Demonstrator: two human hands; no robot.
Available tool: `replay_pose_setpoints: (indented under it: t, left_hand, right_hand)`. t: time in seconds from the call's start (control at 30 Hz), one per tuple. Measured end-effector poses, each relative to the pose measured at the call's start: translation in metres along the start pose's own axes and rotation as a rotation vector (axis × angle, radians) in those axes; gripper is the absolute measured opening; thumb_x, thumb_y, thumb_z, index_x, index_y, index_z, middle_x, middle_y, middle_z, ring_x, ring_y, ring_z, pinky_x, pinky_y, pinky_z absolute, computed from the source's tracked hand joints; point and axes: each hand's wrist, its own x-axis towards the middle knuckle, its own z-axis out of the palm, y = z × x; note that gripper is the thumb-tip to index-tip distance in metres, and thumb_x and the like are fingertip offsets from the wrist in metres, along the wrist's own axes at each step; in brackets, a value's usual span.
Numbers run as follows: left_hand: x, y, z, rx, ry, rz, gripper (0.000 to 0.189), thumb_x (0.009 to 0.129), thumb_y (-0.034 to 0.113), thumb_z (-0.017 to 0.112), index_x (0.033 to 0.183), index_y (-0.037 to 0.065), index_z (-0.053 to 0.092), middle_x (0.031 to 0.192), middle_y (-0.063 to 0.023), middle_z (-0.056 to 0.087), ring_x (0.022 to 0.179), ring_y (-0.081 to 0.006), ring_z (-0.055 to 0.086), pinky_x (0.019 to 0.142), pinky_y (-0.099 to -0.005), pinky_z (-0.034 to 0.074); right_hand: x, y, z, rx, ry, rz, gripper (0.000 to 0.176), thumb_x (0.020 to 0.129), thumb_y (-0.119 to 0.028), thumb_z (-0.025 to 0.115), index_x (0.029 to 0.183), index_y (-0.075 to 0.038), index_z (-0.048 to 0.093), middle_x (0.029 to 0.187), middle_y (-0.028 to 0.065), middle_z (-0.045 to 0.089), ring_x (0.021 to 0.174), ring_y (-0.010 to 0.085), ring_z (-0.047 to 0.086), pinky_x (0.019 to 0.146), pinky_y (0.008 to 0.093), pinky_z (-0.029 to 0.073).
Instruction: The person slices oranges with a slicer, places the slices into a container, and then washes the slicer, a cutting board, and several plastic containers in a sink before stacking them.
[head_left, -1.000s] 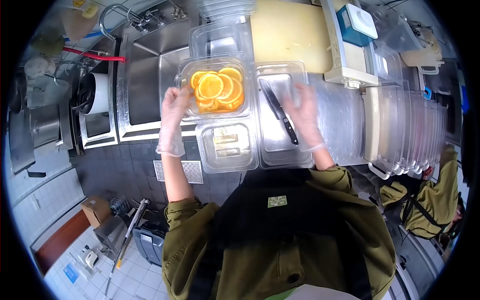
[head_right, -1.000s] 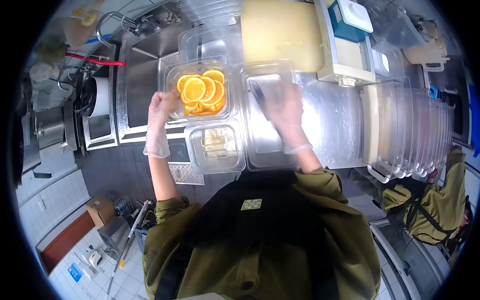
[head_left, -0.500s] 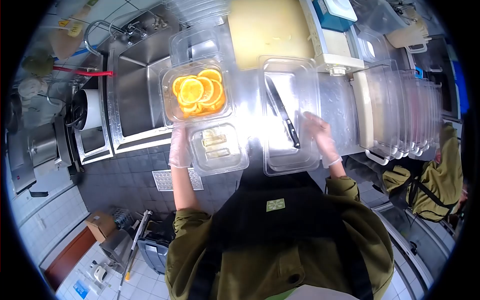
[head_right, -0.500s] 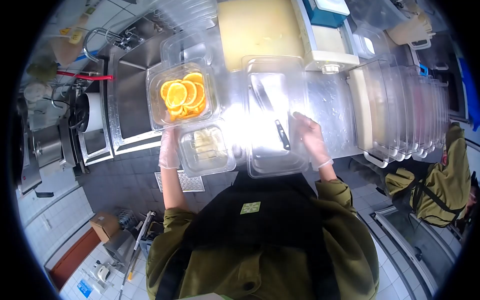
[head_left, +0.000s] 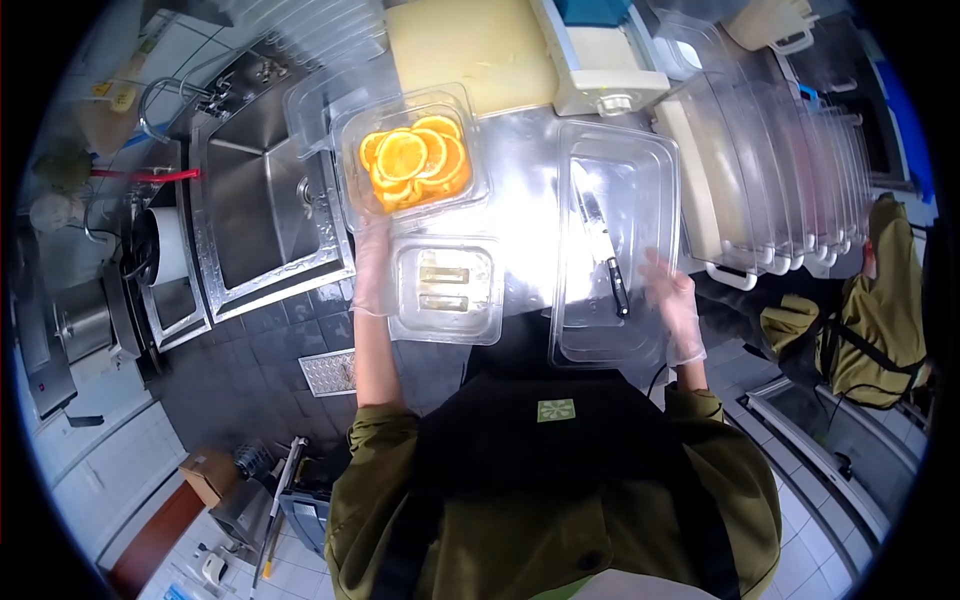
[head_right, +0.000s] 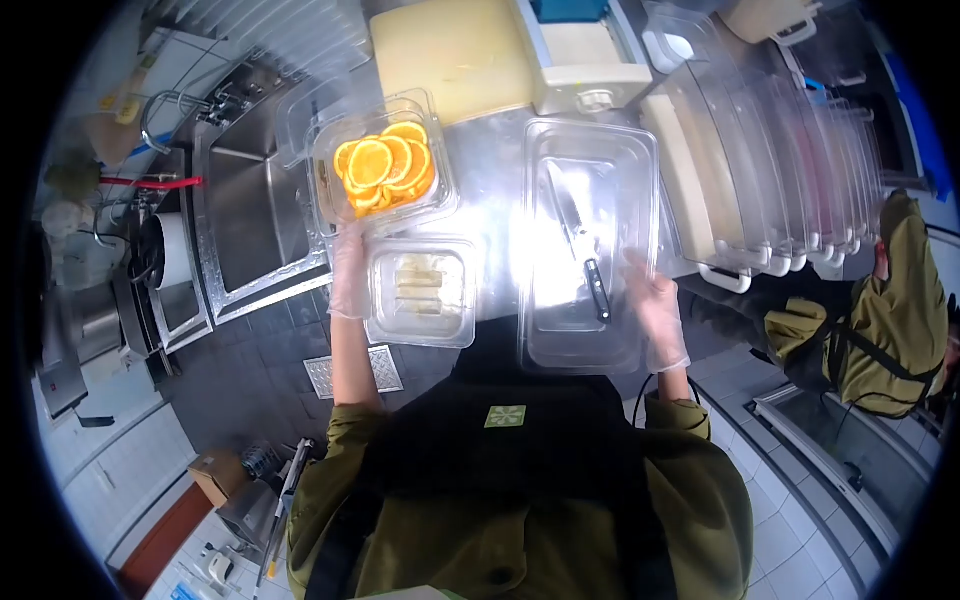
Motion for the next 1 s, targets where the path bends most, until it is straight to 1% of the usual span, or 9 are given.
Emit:
replay_pose_setpoints:
  t: [0.1,0.2,0.3,0.4,0.6,0.7,0.8,0.9,1.0]
  left_hand:
    - [0.003,-0.012,0.01,0.112,0.039,-0.034,0.04,0.093,0.03,0.047,0.123,0.004,0.047,0.116,-0.003,0.051,0.097,-0.012,0.05,0.083,-0.025,0.041]
    - [0.0,-0.008,0.027,0.028,0.022,-0.028,0.038,0.091,0.024,0.046,0.124,0.005,0.045,0.11,-0.0048,0.054,0.091,-0.0128,0.055,0.069,-0.027,0.05]
    - [-0.005,0.003,0.041,-0.038,-0.042,-0.059,0.039,0.092,0.026,0.047,0.124,0.005,0.045,0.111,-0.0066,0.054,0.095,-0.0155,0.056,0.069,-0.0271,0.051]
    - [0.019,-0.003,0.021,0.132,-0.15,-0.007,0.038,0.092,0.025,0.048,0.124,0.006,0.045,0.111,-0.006,0.055,0.094,-0.0143,0.057,0.069,-0.0249,0.053]
    - [0.051,0.016,0.03,0.338,-0.25,-0.173,0.037,0.092,0.026,0.049,0.125,0.01,0.045,0.106,-0.0035,0.059,0.083,-0.0094,0.06,0.064,-0.0187,0.052]
    - [0.055,0.027,0.049,0.492,-0.347,-0.241,0.036,0.092,0.027,0.048,0.125,0.011,0.046,0.106,-0.0023,0.058,0.082,-0.0086,0.059,0.064,-0.0196,0.051]
    - [0.047,0.023,0.068,0.535,-0.38,-0.203,0.035,0.092,0.028,0.048,0.124,0.013,0.047,0.105,-0.0002,0.058,0.082,-0.0083,0.059,0.065,-0.022,0.051]
    - [0.071,-0.022,0.061,0.549,-0.536,-0.2,0.036,0.091,0.028,0.049,0.124,0.013,0.046,0.108,0.0005,0.057,0.086,-0.0084,0.058,0.068,-0.0247,0.051]
    - [0.026,0.003,0.112,0.524,-0.43,-0.215,0.044,0.082,0.012,0.06,0.123,0.005,0.046,0.09,-0.0044,0.059,0.067,-0.0091,0.058,0.058,-0.0218,0.049]
  right_hand:
    - [-0.016,-0.009,-0.011,-0.06,0.056,0.087,0.03,0.086,-0.006,0.054,0.116,-0.002,0.058,0.067,-0.0094,0.048,0.056,-0.0003,0.04,0.05,0.0147,0.033]
    - [-0.018,0.011,-0.032,-0.078,0.024,0.028,0.034,0.086,-0.013,0.055,0.119,-0.004,0.056,0.09,0.0064,0.064,0.053,0.0026,0.044,0.046,0.017,0.035]
    - [-0.026,0.013,-0.041,-0.07,0.038,0.03,0.034,0.086,-0.015,0.055,0.118,-0.003,0.056,0.088,0.0045,0.063,0.053,0.0025,0.044,0.047,0.0174,0.036]
    - [-0.032,0.014,-0.044,-0.054,0.045,0.024,0.034,0.086,-0.016,0.056,0.118,-0.003,0.056,0.086,0.0029,0.063,0.054,0.003,0.045,0.048,0.0177,0.036]
    - [-0.041,0.009,-0.046,-0.031,0.083,0.021,0.034,0.086,-0.016,0.055,0.117,-0.002,0.056,0.085,0.0015,0.063,0.055,0.0035,0.045,0.05,0.0176,0.037]
    - [-0.047,0.004,-0.048,-0.032,0.105,0.032,0.034,0.086,-0.016,0.055,0.118,-0.002,0.056,0.085,0.0008,0.063,0.057,0.003,0.045,0.052,0.017,0.036]
    - [-0.054,0.006,-0.057,-0.134,0.118,-0.076,0.036,0.086,-0.016,0.055,0.12,-0.003,0.055,0.085,0.0005,0.062,0.058,0.0027,0.043,0.053,0.0164,0.035]
    - [-0.071,-0.007,-0.061,-0.145,0.139,0.01,0.037,0.086,-0.016,0.054,0.121,-0.004,0.054,0.083,0.0004,0.061,0.058,0.0026,0.041,0.053,0.0161,0.034]
    - [-0.086,-0.014,-0.067,-0.168,0.164,0.071,0.038,0.086,-0.017,0.053,0.122,-0.004,0.054,0.082,0.0009,0.061,0.057,0.0027,0.04,0.052,0.0166,0.034]
